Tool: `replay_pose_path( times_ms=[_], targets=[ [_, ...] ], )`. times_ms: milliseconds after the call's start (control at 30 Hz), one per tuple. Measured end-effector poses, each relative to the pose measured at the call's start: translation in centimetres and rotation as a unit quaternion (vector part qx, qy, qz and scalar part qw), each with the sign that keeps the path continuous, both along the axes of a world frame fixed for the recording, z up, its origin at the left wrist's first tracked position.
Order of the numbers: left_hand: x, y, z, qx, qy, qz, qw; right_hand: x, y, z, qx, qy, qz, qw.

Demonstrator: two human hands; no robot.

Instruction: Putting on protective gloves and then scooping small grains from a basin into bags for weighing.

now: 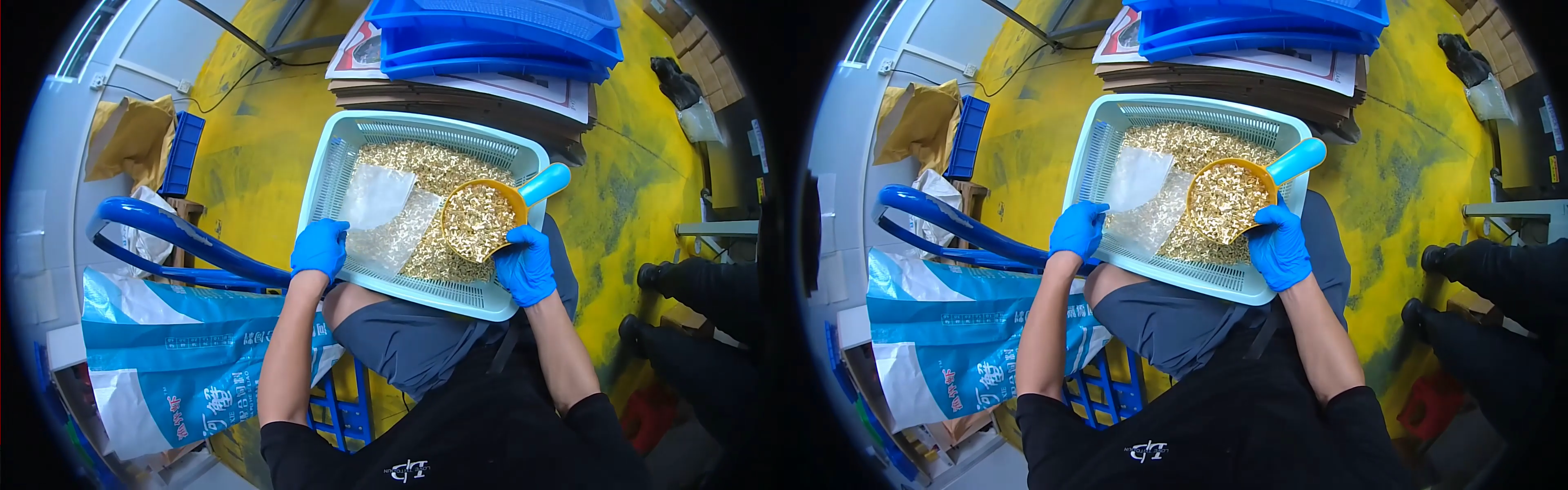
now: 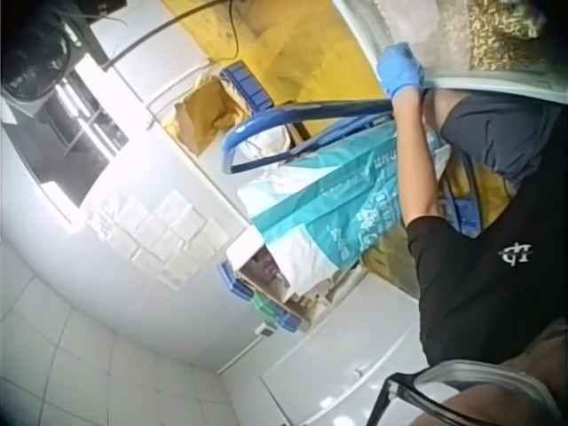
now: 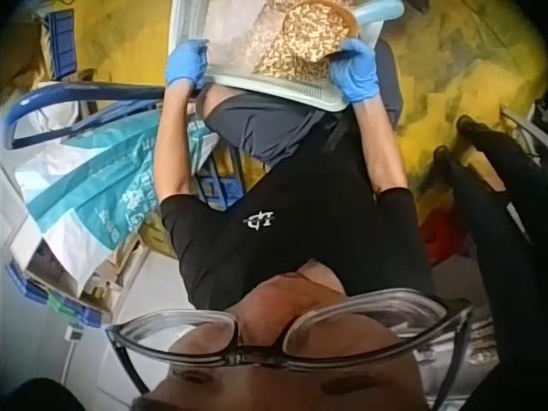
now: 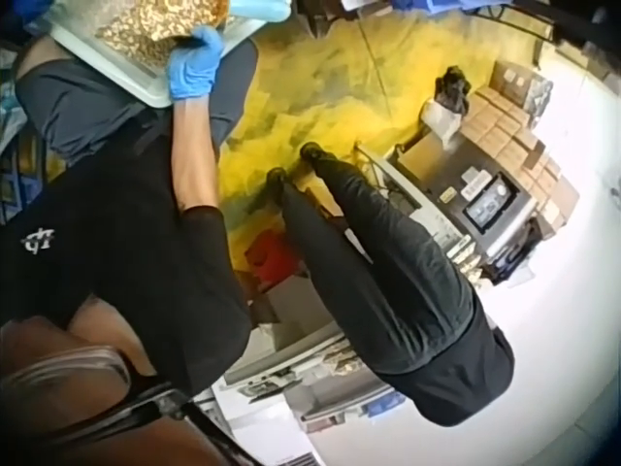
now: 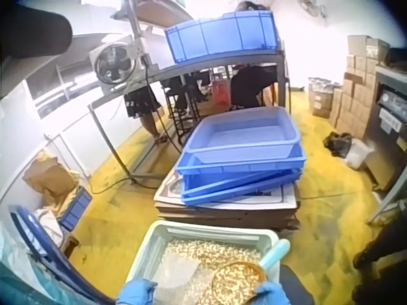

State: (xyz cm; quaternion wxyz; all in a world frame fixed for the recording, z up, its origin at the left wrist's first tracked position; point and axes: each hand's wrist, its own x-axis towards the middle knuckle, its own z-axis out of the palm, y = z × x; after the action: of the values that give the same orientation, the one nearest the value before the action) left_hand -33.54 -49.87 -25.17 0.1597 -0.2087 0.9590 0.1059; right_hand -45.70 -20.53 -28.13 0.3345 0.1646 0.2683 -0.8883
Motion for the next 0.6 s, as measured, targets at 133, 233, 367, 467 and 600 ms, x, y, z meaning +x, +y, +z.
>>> replay_pose_path(
  times_ms=[133,233,367,467,600],
  targets=[
    [-0.3,1.6,-0.6,-0.019,0.290,-0.087,0.953,0.0,0.3,-0.6,0.014,-0.003,-0.002,1.000],
    [-1.2,4.4,-0.7,0.086,0.162,-0.014,0.983,0.1,0.4,-0.2,0.001,0.001,0.008,1.000],
    [-1.8,5.6,-1.6,0.160,0.130,-0.114,0.972,0.1,0.8,-0.1,0.006,0.001,0.019,1.000],
    [-1.5,4.8,-0.8,0.167,0.188,-0.112,0.961,0.0,1.2,0.1,0.003,0.005,0.016,1.000],
    [-1.7,4.8,3.1,0.075,0.214,-0.187,0.956,-0.2,1.6,0.7,-0.007,0.000,0.009,1.000]
  ],
)
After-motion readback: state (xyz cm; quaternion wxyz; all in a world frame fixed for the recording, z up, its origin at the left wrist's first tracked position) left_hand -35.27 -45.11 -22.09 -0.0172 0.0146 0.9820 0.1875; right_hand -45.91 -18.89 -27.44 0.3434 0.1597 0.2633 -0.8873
